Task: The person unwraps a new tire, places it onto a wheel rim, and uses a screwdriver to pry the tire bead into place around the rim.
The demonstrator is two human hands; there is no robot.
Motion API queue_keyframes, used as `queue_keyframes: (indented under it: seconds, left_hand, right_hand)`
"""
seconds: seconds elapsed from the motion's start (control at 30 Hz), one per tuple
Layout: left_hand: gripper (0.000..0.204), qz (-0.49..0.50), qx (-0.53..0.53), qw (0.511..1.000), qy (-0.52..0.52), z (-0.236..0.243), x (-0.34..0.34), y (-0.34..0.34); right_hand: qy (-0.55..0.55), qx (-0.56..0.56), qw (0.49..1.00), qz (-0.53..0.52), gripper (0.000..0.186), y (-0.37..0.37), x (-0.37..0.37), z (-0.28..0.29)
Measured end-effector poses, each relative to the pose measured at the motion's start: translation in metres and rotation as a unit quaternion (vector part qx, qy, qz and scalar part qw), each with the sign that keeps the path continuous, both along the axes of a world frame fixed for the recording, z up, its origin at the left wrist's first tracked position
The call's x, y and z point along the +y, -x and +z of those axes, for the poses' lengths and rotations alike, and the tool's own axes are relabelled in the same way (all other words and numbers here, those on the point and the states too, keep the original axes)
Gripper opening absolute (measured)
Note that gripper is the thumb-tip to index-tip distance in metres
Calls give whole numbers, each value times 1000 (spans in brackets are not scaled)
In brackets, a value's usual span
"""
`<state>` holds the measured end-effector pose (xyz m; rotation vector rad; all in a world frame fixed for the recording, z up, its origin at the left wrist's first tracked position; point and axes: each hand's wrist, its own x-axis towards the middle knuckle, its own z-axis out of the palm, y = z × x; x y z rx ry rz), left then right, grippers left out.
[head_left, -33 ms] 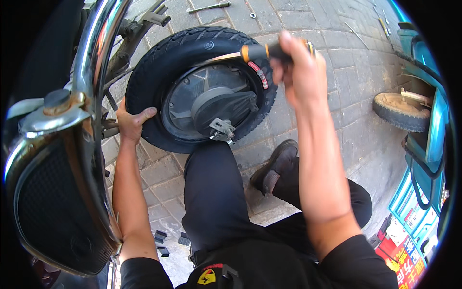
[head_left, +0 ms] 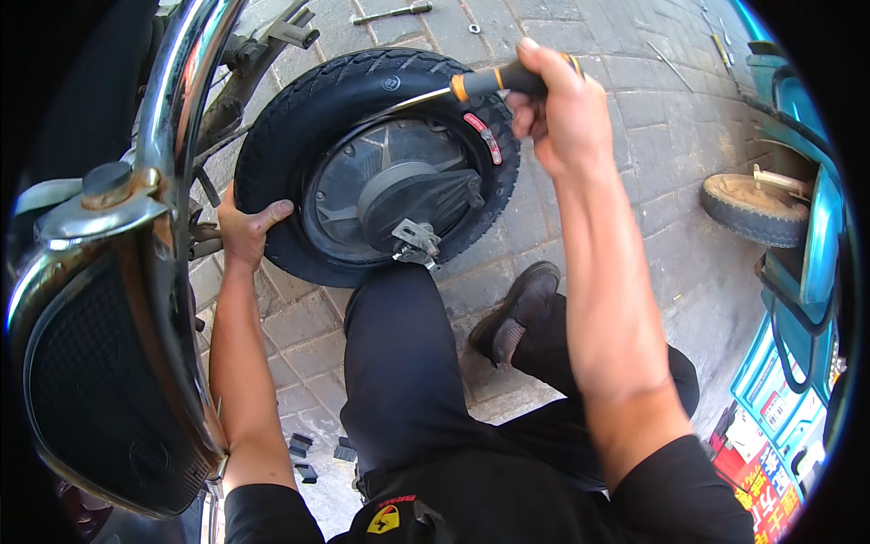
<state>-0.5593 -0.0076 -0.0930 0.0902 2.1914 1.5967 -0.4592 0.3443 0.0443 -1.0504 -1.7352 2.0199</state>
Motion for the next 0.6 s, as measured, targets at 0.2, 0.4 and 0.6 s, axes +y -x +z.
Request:
queue_keyframes:
  seconds: [0.2, 0.4, 0.6]
  left_hand:
    - [66, 1, -22, 1000, -21, 1, -1, 0]
    - [66, -12, 7, 1000, -25, 0, -1, 3]
    - [65, -8, 10, 1000, -21, -1, -1, 3]
  right_hand:
    - [54, -38, 996, -59, 34, -22, -2, -9]
    - [-61, -53, 997, 16, 34, -41, -10, 15]
    - [54, 69, 996, 12, 27, -69, 44, 43]
